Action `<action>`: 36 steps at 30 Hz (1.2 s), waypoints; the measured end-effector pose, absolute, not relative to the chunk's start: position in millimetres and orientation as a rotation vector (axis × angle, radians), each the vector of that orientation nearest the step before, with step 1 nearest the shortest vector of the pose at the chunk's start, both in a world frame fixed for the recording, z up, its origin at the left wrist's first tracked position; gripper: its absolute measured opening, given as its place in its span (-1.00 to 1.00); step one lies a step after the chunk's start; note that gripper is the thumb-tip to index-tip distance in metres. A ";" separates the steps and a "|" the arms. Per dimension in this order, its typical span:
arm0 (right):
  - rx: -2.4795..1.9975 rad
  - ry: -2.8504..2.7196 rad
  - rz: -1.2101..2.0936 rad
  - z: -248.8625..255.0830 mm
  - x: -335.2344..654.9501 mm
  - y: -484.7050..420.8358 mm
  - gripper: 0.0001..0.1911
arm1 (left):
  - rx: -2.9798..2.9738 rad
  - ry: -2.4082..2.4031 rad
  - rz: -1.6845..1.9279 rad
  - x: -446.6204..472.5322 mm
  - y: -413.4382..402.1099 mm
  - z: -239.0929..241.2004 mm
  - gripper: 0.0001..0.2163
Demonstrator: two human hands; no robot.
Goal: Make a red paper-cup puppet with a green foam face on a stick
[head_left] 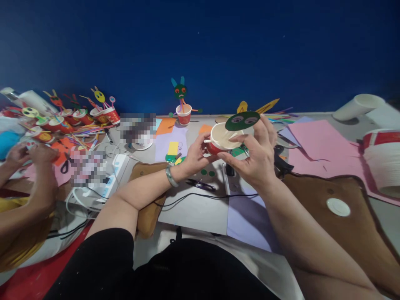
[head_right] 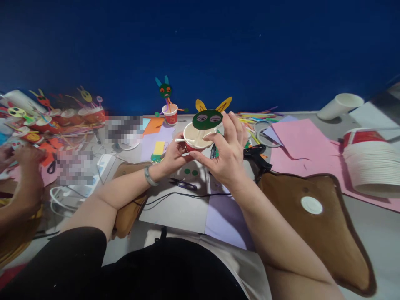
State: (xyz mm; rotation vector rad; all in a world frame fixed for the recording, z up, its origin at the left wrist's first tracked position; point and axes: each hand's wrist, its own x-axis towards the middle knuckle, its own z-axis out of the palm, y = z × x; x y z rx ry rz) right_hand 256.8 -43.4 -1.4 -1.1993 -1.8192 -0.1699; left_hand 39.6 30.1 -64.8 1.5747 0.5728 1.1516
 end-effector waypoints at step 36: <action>-1.200 -1.976 -0.218 6.5 248.6 -54.2 -0.47 | 1.487 0.515 1.074 39.0 22.8 -57.2 -0.05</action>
